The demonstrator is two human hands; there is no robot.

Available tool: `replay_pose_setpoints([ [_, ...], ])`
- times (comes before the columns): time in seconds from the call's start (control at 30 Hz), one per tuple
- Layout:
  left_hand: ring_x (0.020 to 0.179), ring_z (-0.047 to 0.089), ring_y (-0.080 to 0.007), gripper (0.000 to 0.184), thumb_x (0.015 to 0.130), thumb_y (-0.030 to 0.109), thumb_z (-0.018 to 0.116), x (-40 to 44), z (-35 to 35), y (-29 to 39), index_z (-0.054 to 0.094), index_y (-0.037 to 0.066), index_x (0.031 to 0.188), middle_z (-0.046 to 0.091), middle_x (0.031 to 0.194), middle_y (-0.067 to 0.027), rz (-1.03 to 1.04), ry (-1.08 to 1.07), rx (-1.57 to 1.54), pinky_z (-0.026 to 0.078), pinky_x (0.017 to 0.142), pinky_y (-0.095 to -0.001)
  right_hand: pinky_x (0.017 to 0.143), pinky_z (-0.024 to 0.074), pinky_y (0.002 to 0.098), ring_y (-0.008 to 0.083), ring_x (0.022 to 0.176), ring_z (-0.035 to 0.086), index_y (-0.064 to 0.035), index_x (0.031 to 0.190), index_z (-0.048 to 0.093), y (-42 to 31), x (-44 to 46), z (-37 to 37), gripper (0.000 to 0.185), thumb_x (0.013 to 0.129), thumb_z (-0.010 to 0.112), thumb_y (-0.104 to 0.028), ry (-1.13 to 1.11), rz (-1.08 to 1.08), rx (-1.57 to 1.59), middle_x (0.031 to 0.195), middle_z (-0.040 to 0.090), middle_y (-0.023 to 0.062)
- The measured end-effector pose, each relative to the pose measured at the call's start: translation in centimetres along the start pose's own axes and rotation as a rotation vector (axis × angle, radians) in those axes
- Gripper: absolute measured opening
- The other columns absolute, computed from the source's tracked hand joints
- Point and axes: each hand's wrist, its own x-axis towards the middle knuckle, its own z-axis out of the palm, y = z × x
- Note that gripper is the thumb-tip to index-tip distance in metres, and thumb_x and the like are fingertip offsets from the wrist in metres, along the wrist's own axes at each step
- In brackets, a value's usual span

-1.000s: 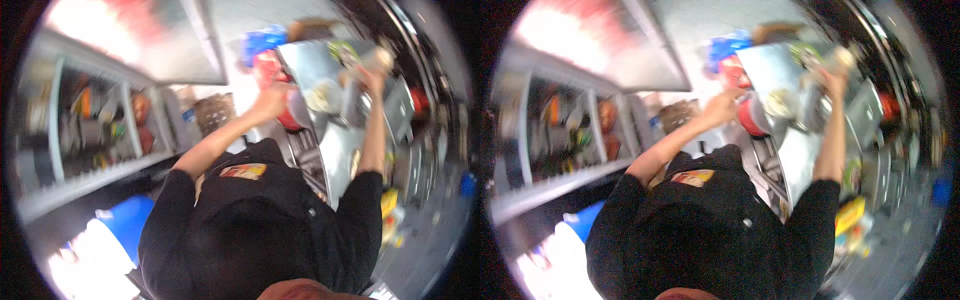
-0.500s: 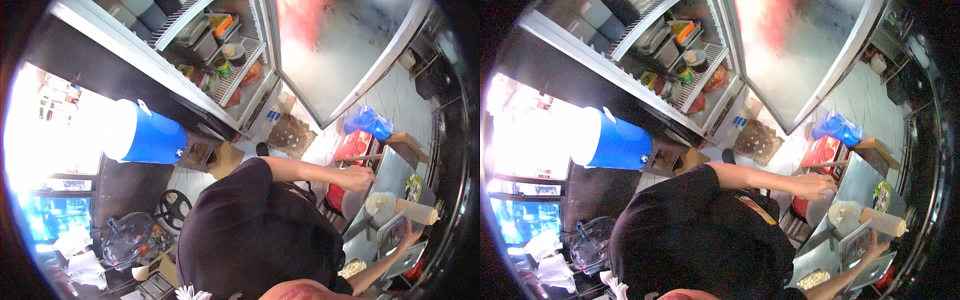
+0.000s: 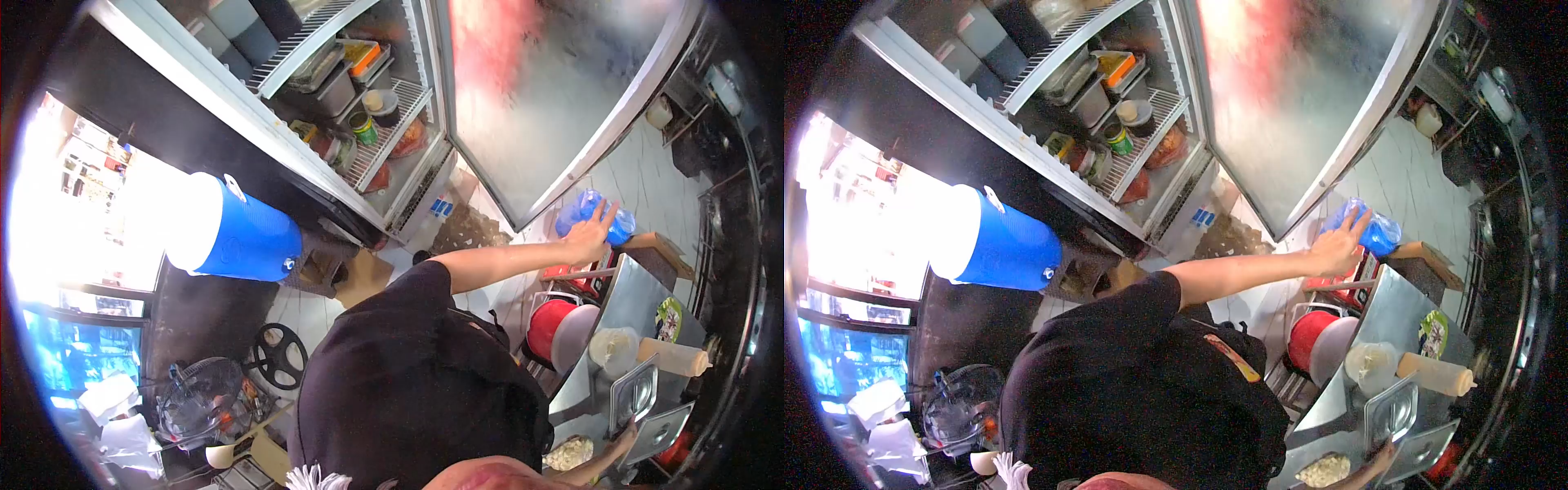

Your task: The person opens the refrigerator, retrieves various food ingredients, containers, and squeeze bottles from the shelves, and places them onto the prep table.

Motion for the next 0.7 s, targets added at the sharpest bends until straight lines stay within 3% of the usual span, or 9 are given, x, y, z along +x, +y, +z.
replay_pose_setpoints([
  [0.07,0.105,0.054,-0.0487,0.092,0.070,0.008,0.061,0.9,0.8,-0.6,0.009,0.010,0.147,0.015,0.146,-0.0316,0.047,0.057,0.009,0.050,0.083,-0.0493,0.084,0.0448,0.0337,0.0194,0.090,0.058,0.0013,0.111,0.060,1.9,0.5,0.7,0.036,0.089,0.058,-0.027,-0.150,-0.012,0.371,0.105,0.062,0.0077],
  [0.2,0.107,0.054,-0.0471,0.094,0.069,0.007,0.059,1.0,0.4,-0.3,0.008,0.013,0.148,0.015,0.146,-0.0314,0.125,-0.066,0.018,0.049,0.085,-0.0486,0.088,0.0420,0.0328,0.0203,0.092,0.057,-0.0017,0.107,0.062,4.7,0.1,2.0,0.032,0.087,0.059,-0.027,0.027,0.037,0.773,0.104,0.062,0.0073],
  [0.3,0.108,0.054,-0.0447,0.094,0.069,0.006,0.057,1.1,0.4,-0.4,0.008,0.015,0.148,0.015,0.147,-0.0293,0.179,-0.158,0.019,0.048,0.086,-0.0485,0.084,0.0441,0.0346,0.0237,0.092,0.057,-0.0008,0.108,0.061,5.1,0.7,2.1,0.039,0.088,0.058,-0.035,0.167,-0.057,0.489,0.106,0.062,0.0102],
  [0.4,0.108,0.055,-0.0424,0.093,0.069,0.006,0.057,1.5,1.3,-0.8,0.008,0.016,0.148,0.015,0.149,-0.0262,0.186,-0.173,0.020,0.048,0.087,-0.0483,0.079,0.0463,0.0378,0.0288,0.092,0.057,-0.0007,0.110,0.059,4.8,0.6,0.3,0.050,0.088,0.056,-0.045,0.435,-0.317,-0.500,0.111,0.059,0.0145],
  [0.5,0.105,0.057,-0.0414,0.090,0.071,0.007,0.057,1.3,0.8,-0.7,0.010,0.016,0.148,0.019,0.148,-0.0240,0.164,-0.176,0.024,0.048,0.085,-0.0475,0.076,0.0468,0.0416,0.0338,0.091,0.057,-0.0010,0.115,0.057,-7.8,-11.1,5.3,0.061,0.087,0.053,-0.055,0.872,-0.358,-0.757,0.113,0.057,0.0184],
  [0.57,0.100,0.059,-0.0415,0.084,0.073,0.009,0.059,1.2,1.5,-1.6,0.018,0.015,0.146,0.026,0.146,-0.0240,0.184,-0.110,0.015,0.050,0.081,-0.0463,0.076,0.0482,0.0406,0.0305,0.092,0.059,-0.0022,0.121,0.053,-10.6,-12.9,6.7,0.052,0.089,0.056,-0.042,0.794,-0.564,-0.607,0.114,0.056,0.0183],
  [0.67,0.087,0.062,-0.0392,0.058,0.075,0.012,0.062,0.0,1.7,-2.0,0.046,0.009,0.131,0.053,0.122,-0.0235,0.216,0.017,-0.018,0.051,0.074,-0.0449,0.076,0.0499,0.0346,0.0247,0.092,0.060,-0.0004,0.122,0.051,-16.9,-16.5,12.4,0.038,0.090,0.061,-0.017,0.588,-0.778,-0.374,0.113,0.057,0.0150],
  [0.7,0.084,0.063,-0.0384,0.049,0.075,0.013,0.062,-0.5,1.5,-2.7,0.051,0.009,0.123,0.057,0.111,-0.0218,0.205,-0.062,-0.055,0.050,0.073,-0.0449,0.076,0.0496,0.0339,0.0238,0.092,0.059,-0.0006,0.123,0.051,-17.8,-16.1,14.4,0.039,0.090,0.061,-0.018,0.503,-0.840,-0.273,0.113,0.057,0.0147],
])
